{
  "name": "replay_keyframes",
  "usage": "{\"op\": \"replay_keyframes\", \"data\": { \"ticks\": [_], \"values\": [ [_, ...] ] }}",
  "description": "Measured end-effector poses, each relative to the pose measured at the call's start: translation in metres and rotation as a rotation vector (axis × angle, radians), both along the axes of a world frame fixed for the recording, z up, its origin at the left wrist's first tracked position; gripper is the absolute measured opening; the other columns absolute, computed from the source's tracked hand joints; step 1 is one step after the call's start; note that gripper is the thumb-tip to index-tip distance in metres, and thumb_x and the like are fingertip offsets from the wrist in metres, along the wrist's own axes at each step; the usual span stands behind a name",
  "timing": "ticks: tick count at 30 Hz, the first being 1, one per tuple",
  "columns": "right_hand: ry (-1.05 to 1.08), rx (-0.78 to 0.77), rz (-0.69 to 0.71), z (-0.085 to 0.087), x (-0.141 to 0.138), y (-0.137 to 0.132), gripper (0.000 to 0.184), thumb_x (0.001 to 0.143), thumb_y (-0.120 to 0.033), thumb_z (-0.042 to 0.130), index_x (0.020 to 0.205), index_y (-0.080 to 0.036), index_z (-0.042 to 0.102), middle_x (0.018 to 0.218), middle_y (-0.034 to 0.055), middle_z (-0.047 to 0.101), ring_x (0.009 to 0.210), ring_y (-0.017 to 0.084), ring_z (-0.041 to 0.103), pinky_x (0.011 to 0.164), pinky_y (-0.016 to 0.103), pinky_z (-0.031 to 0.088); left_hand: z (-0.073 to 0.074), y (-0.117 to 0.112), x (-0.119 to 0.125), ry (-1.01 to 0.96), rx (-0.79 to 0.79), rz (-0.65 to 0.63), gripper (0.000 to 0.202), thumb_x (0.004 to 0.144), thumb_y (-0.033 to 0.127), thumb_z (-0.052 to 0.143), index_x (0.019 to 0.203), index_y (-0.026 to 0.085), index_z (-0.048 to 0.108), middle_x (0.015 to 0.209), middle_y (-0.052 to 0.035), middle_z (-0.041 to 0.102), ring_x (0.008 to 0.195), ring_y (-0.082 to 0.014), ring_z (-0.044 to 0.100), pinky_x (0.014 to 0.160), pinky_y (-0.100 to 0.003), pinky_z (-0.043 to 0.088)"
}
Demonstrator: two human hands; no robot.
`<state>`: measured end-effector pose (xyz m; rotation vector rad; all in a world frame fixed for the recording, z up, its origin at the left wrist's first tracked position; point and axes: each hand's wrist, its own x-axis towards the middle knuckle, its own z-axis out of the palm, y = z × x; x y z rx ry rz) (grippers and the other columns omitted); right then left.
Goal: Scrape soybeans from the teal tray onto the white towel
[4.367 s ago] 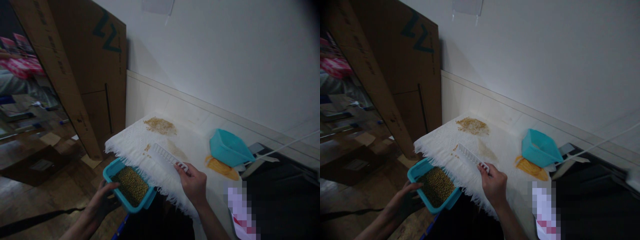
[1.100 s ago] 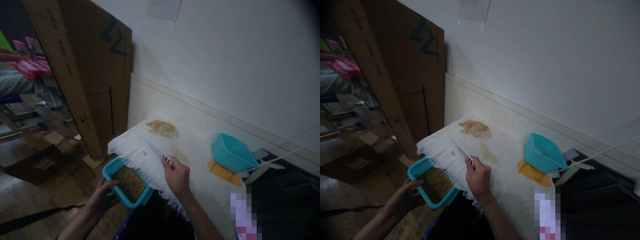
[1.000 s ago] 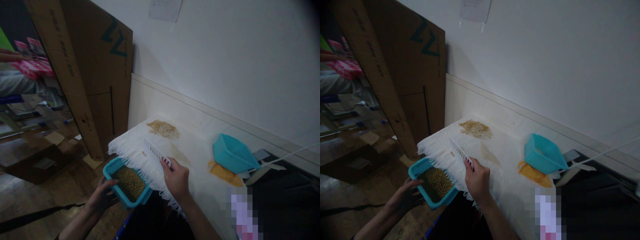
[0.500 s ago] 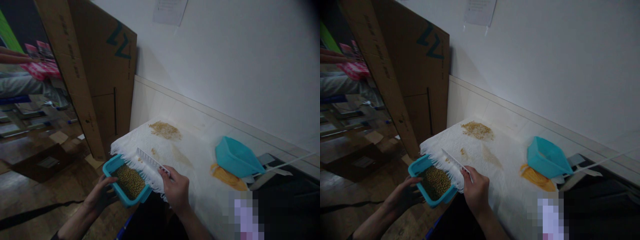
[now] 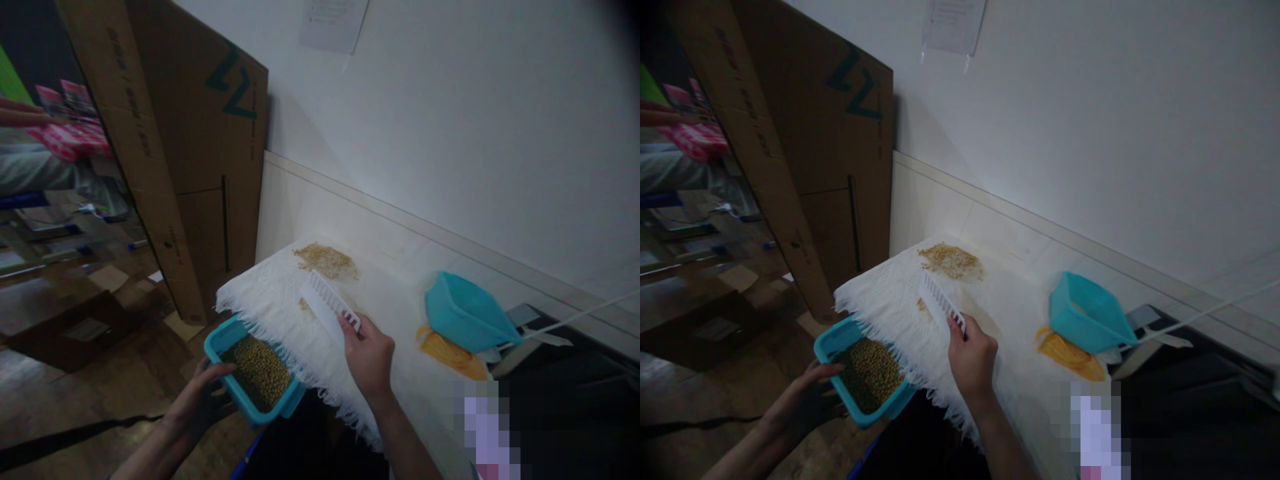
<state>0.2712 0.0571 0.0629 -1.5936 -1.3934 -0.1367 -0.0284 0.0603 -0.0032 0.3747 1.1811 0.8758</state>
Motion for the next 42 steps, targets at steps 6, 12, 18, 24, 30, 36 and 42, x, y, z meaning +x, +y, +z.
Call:
{"op": "replay_keyframes", "data": {
  "ticks": [6,12,18,24,30,36,42],
  "values": [
    [0.036,-0.056,0.032,-0.005,-0.001,-0.001,0.036,0.101,-0.045,0.067,0.094,-0.017,0.086,0.073,0.0096,0.085,0.062,0.024,0.082,0.057,0.025,0.059,0.001,-0.001,0.002,-0.012,0.011,-0.003,0.067,0.069,0.031,0.093,0.123,0.032,0.052,0.084,0.0018,0.074,0.068,-0.0254,0.075,0.072,-0.041,0.061],
    [0.073,-0.076,0.06,0.001,-0.004,-0.001,0.032,0.1,-0.043,0.068,0.094,-0.017,0.086,0.073,0.0086,0.084,0.057,0.021,0.078,0.057,0.025,0.058,-0.001,0.0,0.001,-0.008,-0.005,0.002,0.066,0.068,0.031,0.094,0.122,0.032,0.056,0.091,0.0008,0.075,0.074,-0.0261,0.077,0.075,-0.041,0.062],
    [0.114,-0.083,0.108,0.001,-0.01,0.001,0.03,0.1,-0.04,0.068,0.093,-0.017,0.086,0.073,0.0074,0.084,0.056,0.02,0.077,0.057,0.025,0.06,-0.005,0.001,0.001,-0.015,0.005,-0.004,0.067,0.068,0.035,0.094,0.122,0.033,0.055,0.087,0.0021,0.074,0.07,-0.0249,0.075,0.072,-0.04,0.061],
    [0.099,-0.063,0.088,0.001,-0.011,-0.001,0.031,0.1,-0.04,0.068,0.095,-0.016,0.086,0.073,0.0088,0.084,0.059,0.021,0.079,0.058,0.024,0.06,-0.004,0.0,0.0,-0.034,0.011,-0.015,0.058,0.074,0.034,0.092,0.118,0.032,0.054,0.092,-0.0004,0.076,0.076,-0.0258,0.077,0.074,-0.04,0.062],
    [0.093,-0.055,0.108,0.0,-0.018,-0.001,0.031,0.101,-0.04,0.068,0.095,-0.016,0.086,0.072,0.0083,0.083,0.057,0.021,0.078,0.058,0.024,0.059,-0.003,-0.001,0.001,-0.025,0.009,-0.01,0.058,0.078,0.033,0.091,0.125,0.032,0.057,0.088,0.0028,0.071,0.074,-0.024,0.076,0.073,-0.04,0.062],
    [0.066,-0.039,0.118,0.005,-0.025,0.0,0.033,0.102,-0.038,0.066,0.093,-0.015,0.087,0.068,0.0076,0.082,0.054,0.019,0.076,0.053,0.022,0.055,-0.004,-0.001,0.001,-0.032,0.008,-0.015,0.063,0.077,0.037,0.092,0.128,0.032,0.055,0.089,0.0012,0.073,0.077,-0.0261,0.077,0.075,-0.041,0.063],
    [0.039,-0.016,0.087,0.003,-0.024,-0.009,0.04,0.105,-0.044,0.064,0.091,-0.014,0.086,0.063,0.0072,0.079,0.049,0.018,0.073,0.05,0.021,0.051,-0.006,0.002,0.002,-0.022,0.004,0.006,0.064,0.073,0.032,0.093,0.124,0.033,0.054,0.085,0.0026,0.072,0.072,-0.0242,0.075,0.071,-0.039,0.061]
  ]
}}
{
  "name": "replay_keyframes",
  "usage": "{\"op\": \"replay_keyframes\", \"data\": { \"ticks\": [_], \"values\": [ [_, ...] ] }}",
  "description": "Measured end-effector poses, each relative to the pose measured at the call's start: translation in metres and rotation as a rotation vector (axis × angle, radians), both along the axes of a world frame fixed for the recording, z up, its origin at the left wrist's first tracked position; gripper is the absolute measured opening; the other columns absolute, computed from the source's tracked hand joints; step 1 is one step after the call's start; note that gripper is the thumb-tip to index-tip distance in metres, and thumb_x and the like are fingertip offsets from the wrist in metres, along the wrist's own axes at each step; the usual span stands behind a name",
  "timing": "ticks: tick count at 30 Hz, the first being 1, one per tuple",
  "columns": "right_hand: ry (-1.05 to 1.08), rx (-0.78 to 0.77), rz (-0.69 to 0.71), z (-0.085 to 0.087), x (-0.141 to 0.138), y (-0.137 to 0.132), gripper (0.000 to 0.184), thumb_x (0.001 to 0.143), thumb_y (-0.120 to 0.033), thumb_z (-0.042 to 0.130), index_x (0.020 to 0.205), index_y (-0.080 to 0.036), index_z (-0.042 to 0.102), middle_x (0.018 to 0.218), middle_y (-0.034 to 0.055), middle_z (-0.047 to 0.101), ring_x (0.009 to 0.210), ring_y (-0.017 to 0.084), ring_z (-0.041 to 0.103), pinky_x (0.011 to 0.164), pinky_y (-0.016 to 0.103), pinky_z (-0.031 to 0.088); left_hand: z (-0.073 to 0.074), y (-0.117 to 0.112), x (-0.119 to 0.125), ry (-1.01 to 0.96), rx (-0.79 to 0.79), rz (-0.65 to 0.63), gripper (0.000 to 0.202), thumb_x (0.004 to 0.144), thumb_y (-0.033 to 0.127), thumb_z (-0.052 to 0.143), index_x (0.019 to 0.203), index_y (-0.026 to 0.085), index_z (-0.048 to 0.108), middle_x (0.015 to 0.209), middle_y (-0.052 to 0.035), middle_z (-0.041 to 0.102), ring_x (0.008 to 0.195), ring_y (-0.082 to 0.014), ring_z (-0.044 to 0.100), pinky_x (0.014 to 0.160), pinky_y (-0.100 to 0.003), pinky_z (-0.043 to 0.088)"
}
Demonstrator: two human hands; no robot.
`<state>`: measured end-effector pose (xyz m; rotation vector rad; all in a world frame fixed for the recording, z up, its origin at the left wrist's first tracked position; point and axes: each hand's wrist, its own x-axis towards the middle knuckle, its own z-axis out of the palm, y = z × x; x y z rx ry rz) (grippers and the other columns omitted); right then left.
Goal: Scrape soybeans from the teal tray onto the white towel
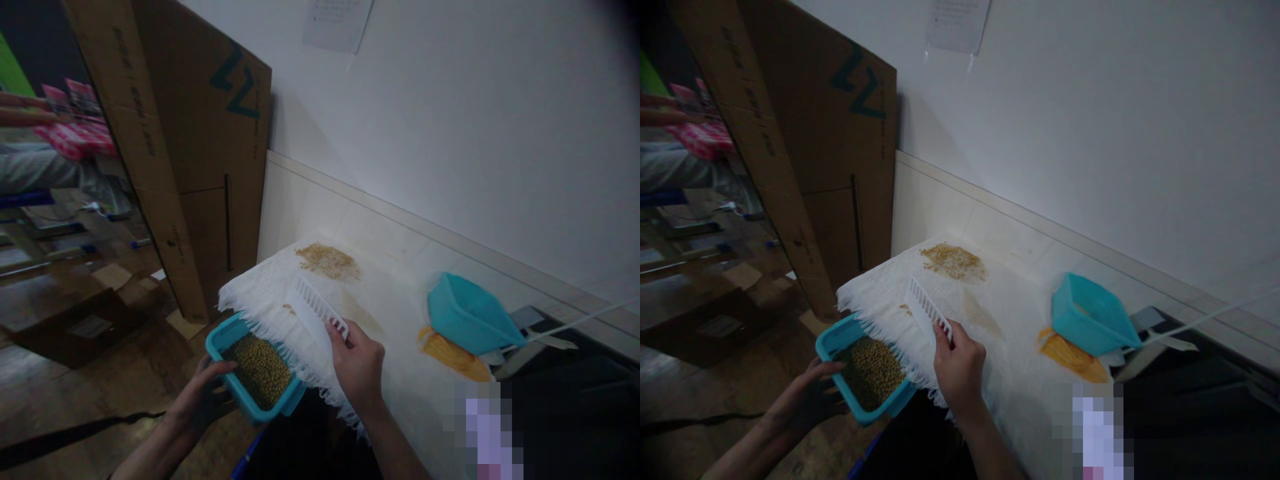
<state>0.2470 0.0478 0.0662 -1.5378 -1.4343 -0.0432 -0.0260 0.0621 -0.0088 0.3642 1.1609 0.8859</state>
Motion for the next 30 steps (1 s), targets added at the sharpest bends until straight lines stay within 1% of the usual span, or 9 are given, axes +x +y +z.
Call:
{"op": "replay_keyframes", "data": {
  "ticks": [5,11,14,19,22,26,30],
  "values": [
    [0.011,0.031,0.021,-0.001,-0.001,-0.008,0.041,0.106,-0.046,0.065,0.09,-0.015,0.085,0.065,0.0065,0.08,0.05,0.018,0.074,0.051,0.021,0.053,0.001,0.001,-0.001,-0.007,0.003,0.001,0.061,0.074,0.031,0.093,0.122,0.032,0.055,0.088,0.0021,0.072,0.074,-0.0241,0.075,0.071,-0.039,0.062],
    [0.024,0.023,0.044,0.003,-0.006,-0.007,0.039,0.105,-0.043,0.064,0.087,-0.014,0.084,0.062,0.0054,0.078,0.046,0.016,0.07,0.048,0.02,0.051,0.0,0.001,0.0,-0.008,-0.007,-0.002,0.059,0.078,0.03,0.089,0.125,0.033,0.055,0.089,0.0013,0.07,0.075,-0.025,0.075,0.071,-0.039,0.062],
    [0.022,0.025,0.042,0.004,-0.007,-0.006,0.04,0.106,-0.043,0.065,0.088,-0.013,0.084,0.061,0.0055,0.078,0.046,0.016,0.071,0.048,0.02,0.052,0.001,0.001,0.001,-0.005,-0.002,-0.005,0.057,0.079,0.031,0.089,0.124,0.033,0.054,0.089,0.0016,0.07,0.074,-0.0241,0.074,0.071,-0.039,0.062],
    [-0.01,0.06,0.028,0.004,-0.009,-0.012,0.042,0.108,-0.043,0.064,0.087,-0.013,0.084,0.061,0.0046,0.077,0.046,0.016,0.073,0.047,0.019,0.052,0.003,0.002,0.0,0.007,-0.001,-0.005,0.06,0.076,0.029,0.09,0.125,0.033,0.054,0.089,0.0018,0.071,0.075,-0.0245,0.075,0.073,-0.039,0.062],
    [-0.061,0.109,-0.011,0.003,-0.009,-0.02,0.045,0.109,-0.045,0.064,0.086,-0.012,0.084,0.058,0.0037,0.075,0.043,0.016,0.072,0.045,0.019,0.05,0.002,0.003,-0.001,0.009,0.007,-0.005,0.065,0.074,0.031,0.091,0.126,0.032,0.053,0.084,0.0026,0.071,0.071,-0.0242,0.074,0.071,-0.039,0.061],
    [-0.109,0.119,-0.016,0.001,-0.011,-0.028,0.048,0.111,-0.047,0.061,0.085,-0.013,0.084,0.056,0.003,0.075,0.041,0.015,0.071,0.044,0.018,0.049,0.003,0.003,-0.002,0.013,0.017,0.005,0.063,0.071,0.032,0.092,0.12,0.032,0.053,0.084,0.0022,0.073,0.07,-0.0242,0.074,0.068,-0.039,0.061],
    [-0.151,0.148,-0.006,0.003,-0.015,-0.028,0.052,0.113,-0.047,0.059,0.084,-0.012,0.084,0.057,0.0047,0.076,0.041,0.015,0.071,0.044,0.018,0.05,0.007,0.003,-0.002,0.009,0.03,0.005,0.062,0.071,0.03,0.092,0.119,0.031,0.053,0.086,0.0022,0.074,0.07,-0.0236,0.075,0.069,-0.04,0.063]
  ]
}}
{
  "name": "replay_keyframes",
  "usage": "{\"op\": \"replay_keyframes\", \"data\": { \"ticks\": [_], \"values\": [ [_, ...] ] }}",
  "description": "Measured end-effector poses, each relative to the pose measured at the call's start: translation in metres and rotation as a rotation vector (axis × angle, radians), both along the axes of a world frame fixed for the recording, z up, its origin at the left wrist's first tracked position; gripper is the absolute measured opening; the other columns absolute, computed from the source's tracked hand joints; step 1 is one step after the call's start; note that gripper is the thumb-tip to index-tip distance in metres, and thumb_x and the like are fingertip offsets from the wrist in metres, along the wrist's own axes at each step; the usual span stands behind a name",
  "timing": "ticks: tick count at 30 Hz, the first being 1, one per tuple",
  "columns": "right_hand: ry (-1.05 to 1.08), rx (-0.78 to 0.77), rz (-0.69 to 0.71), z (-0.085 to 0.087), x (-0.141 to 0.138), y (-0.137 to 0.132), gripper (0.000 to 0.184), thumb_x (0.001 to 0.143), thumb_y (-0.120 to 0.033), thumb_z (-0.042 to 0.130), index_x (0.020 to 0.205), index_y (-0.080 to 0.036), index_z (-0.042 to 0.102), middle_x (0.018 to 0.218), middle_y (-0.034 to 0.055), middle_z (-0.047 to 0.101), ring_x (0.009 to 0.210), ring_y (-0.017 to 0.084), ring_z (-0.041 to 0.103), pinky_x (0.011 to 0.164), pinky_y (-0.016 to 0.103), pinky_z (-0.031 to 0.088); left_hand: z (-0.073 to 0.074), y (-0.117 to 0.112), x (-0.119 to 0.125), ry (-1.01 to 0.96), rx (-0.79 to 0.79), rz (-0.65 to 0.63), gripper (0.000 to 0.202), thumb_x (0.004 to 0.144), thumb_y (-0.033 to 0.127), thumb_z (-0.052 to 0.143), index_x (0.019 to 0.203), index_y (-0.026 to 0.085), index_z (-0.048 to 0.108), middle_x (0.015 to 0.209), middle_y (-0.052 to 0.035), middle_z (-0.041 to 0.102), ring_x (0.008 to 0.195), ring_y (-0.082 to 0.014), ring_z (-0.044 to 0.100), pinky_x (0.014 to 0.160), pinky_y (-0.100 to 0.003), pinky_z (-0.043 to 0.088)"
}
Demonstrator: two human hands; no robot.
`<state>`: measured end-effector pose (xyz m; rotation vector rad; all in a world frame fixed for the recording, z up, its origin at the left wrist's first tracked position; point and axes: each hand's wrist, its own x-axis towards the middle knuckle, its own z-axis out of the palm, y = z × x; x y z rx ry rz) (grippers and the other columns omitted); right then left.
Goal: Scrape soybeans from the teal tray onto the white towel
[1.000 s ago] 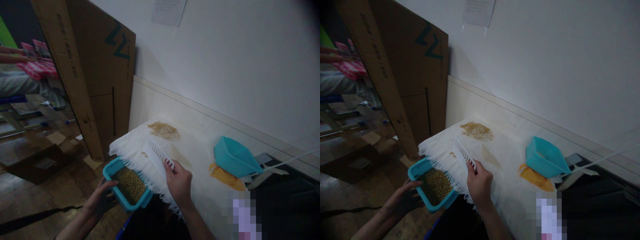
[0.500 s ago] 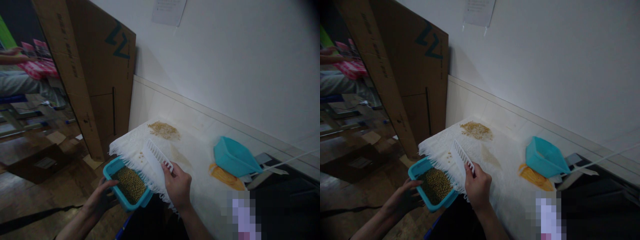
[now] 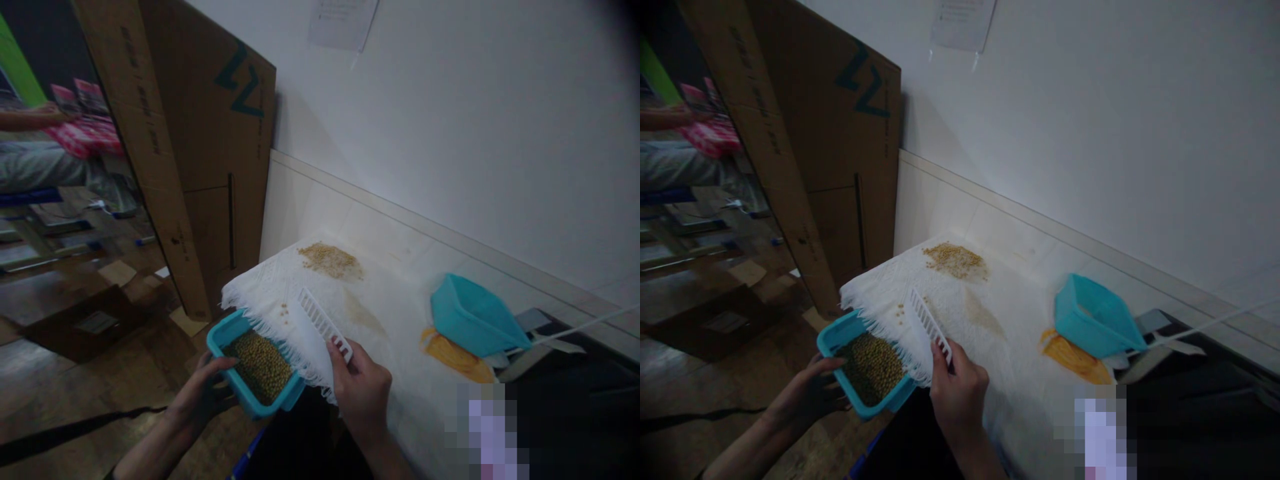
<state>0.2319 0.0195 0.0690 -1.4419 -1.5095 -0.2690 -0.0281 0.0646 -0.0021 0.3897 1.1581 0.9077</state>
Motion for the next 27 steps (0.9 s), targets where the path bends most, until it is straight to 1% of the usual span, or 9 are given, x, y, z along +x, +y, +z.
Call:
{"op": "replay_keyframes", "data": {
  "ticks": [4,10,15,19,23,27],
  "values": [
    [-0.022,0.04,0.045,0.003,-0.004,0.003,0.052,0.114,-0.044,0.058,0.085,-0.01,0.083,0.057,0.0052,0.075,0.039,0.014,0.069,0.044,0.018,0.05,0.001,-0.001,0.0,0.005,0.004,0.004,0.06,0.073,0.029,0.092,0.119,0.032,0.052,0.084,0.0036,0.072,0.069,-0.0229,0.075,0.068,-0.039,0.063],
    [-0.053,0.064,0.097,0.004,-0.008,0.007,0.046,0.115,-0.036,0.058,0.087,-0.008,0.083,0.06,0.0067,0.078,0.043,0.017,0.075,0.046,0.019,0.054,-0.002,0.0,-0.002,-0.005,0.0,-0.011,0.06,0.074,0.03,0.092,0.119,0.033,0.052,0.085,0.003,0.072,0.071,-0.0237,0.075,0.068,-0.039,0.063],
    [-0.055,0.072,0.076,0.004,-0.007,0.007,0.045,0.114,-0.036,0.059,0.086,-0.009,0.084,0.059,0.0064,0.077,0.042,0.016,0.073,0.047,0.019,0.054,0.0,0.0,-0.002,-0.006,0.004,-0.004,0.061,0.076,0.03,0.09,0.123,0.032,0.052,0.087,0.0017,0.072,0.07,-0.0233,0.074,0.068,-0.039,0.062],
    [-0.009,0.058,0.04,0.006,-0.007,0.01,0.044,0.112,-0.038,0.062,0.087,-0.01,0.084,0.06,0.0065,0.077,0.042,0.015,0.071,0.046,0.019,0.053,0.001,-0.001,-0.001,0.007,0.01,0.003,0.059,0.076,0.029,0.089,0.122,0.032,0.052,0.084,0.0022,0.071,0.07,-0.0242,0.074,0.068,-0.039,0.061],
    [0.009,0.031,0.053,0.006,-0.011,0.017,0.045,0.112,-0.038,0.059,0.087,-0.011,0.085,0.056,0.0047,0.075,0.039,0.014,0.068,0.045,0.019,0.051,0.002,-0.001,-0.001,-0.01,0.014,0.007,0.066,0.073,0.032,0.092,0.126,0.032,0.052,0.087,0.0009,0.074,0.071,-0.0253,0.075,0.067,-0.04,0.061],
    [0.001,0.016,0.054,0.004,-0.014,0.022,0.048,0.113,-0.038,0.057,0.084,-0.011,0.084,0.054,0.0047,0.072,0.039,0.014,0.067,0.045,0.019,0.049,0.004,-0.001,0.001,-0.002,0.003,0.009,0.066,0.073,0.031,0.092,0.126,0.032,0.053,0.086,0.002,0.073,0.069,-0.0231,0.073,0.068,-0.039,0.061]
  ]
}}
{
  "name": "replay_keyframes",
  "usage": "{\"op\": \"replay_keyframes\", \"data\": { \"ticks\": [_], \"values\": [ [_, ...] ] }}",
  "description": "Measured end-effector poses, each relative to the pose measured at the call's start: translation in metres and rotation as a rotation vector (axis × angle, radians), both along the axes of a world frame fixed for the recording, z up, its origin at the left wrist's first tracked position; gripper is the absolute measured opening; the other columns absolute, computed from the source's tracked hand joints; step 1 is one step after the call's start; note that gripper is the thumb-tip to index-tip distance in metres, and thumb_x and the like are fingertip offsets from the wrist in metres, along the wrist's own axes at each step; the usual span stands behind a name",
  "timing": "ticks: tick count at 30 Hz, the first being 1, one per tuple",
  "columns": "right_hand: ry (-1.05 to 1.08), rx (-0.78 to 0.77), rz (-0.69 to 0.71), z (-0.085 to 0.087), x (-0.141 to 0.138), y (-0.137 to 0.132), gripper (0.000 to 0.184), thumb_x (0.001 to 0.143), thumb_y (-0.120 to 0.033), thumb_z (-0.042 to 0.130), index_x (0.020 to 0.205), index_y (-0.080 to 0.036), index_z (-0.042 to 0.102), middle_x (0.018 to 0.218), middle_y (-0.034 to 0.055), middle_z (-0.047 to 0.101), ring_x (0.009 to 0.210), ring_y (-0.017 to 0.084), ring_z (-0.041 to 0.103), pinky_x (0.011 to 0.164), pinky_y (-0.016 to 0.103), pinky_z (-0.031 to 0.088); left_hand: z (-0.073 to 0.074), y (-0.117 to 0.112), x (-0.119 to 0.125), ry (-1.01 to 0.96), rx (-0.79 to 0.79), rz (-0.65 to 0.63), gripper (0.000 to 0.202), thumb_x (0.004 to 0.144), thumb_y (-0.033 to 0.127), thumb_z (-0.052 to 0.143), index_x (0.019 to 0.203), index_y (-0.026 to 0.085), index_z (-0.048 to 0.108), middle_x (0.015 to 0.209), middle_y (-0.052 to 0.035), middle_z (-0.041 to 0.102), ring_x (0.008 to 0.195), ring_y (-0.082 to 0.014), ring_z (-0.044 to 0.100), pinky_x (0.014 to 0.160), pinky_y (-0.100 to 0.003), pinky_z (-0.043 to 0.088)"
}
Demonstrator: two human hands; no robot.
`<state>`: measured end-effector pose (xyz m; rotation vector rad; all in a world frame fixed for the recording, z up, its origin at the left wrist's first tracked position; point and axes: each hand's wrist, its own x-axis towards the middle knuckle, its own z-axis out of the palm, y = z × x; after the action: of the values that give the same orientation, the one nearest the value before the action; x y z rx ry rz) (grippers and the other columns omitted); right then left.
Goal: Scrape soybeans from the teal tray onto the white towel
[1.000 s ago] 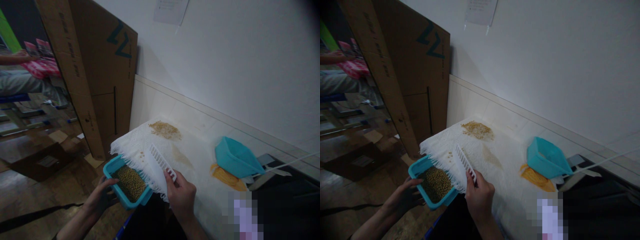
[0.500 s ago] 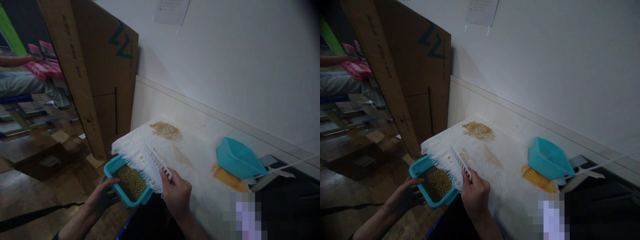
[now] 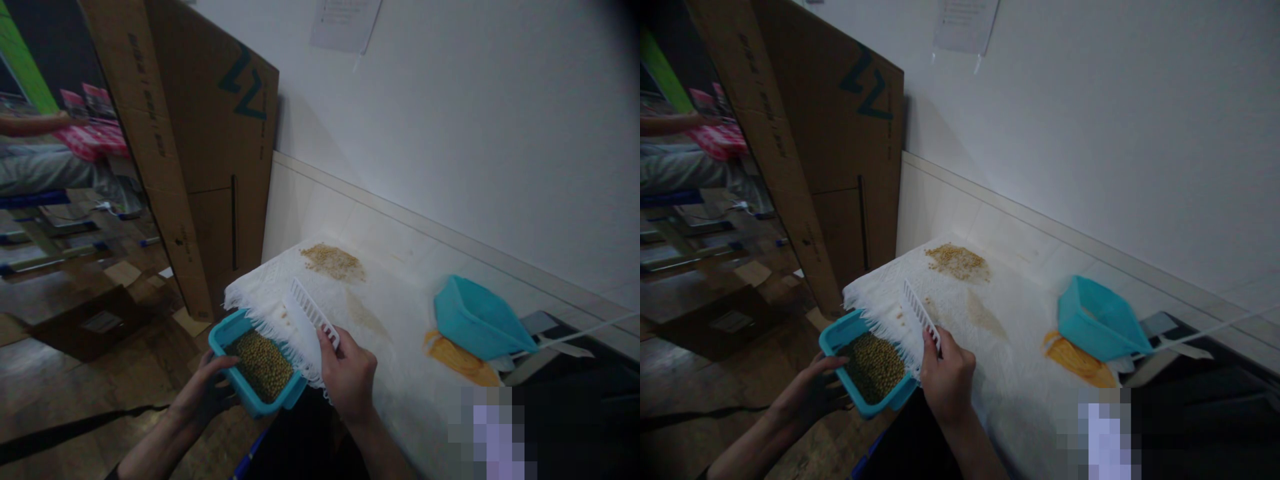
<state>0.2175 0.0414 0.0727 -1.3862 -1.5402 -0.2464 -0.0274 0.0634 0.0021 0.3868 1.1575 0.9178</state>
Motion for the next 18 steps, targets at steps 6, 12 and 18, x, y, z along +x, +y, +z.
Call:
{"op": "replay_keyframes", "data": {
  "ticks": [6,12,18],
  "values": [
    [0.018,-0.001,-0.008,-0.005,0.001,0.004,0.048,0.112,-0.041,0.058,0.086,-0.012,0.086,0.055,0.0053,0.073,0.04,0.013,0.065,0.047,0.018,0.05,0.001,-0.002,-0.001,0.0,-0.003,0.004,0.063,0.073,0.031,0.091,0.122,0.032,0.052,0.085,0.0024,0.073,0.07,-0.0228,0.073,0.066,-0.037,0.06],
    [-0.024,-0.011,0.01,-0.007,0.001,0.007,0.047,0.113,-0.038,0.056,0.088,-0.012,0.086,0.058,0.0067,0.076,0.044,0.015,0.069,0.049,0.019,0.053,-0.001,-0.001,-0.002,0.001,-0.002,-0.005,0.057,0.075,0.029,0.09,0.119,0.032,0.053,0.085,0.0027,0.07,0.069,-0.0222,0.073,0.067,-0.038,0.061],
    [-0.017,0.013,0.032,-0.012,0.0,0.007,0.042,0.112,-0.035,0.057,0.09,-0.014,0.086,0.064,0.008,0.079,0.047,0.017,0.074,0.051,0.02,0.056,-0.001,0.002,-0.003,0.007,-0.011,-0.011,0.058,0.078,0.031,0.089,0.123,0.033,0.052,0.083,0.003,0.069,0.067,-0.0228,0.073,0.066,-0.038,0.06]
  ]
}}
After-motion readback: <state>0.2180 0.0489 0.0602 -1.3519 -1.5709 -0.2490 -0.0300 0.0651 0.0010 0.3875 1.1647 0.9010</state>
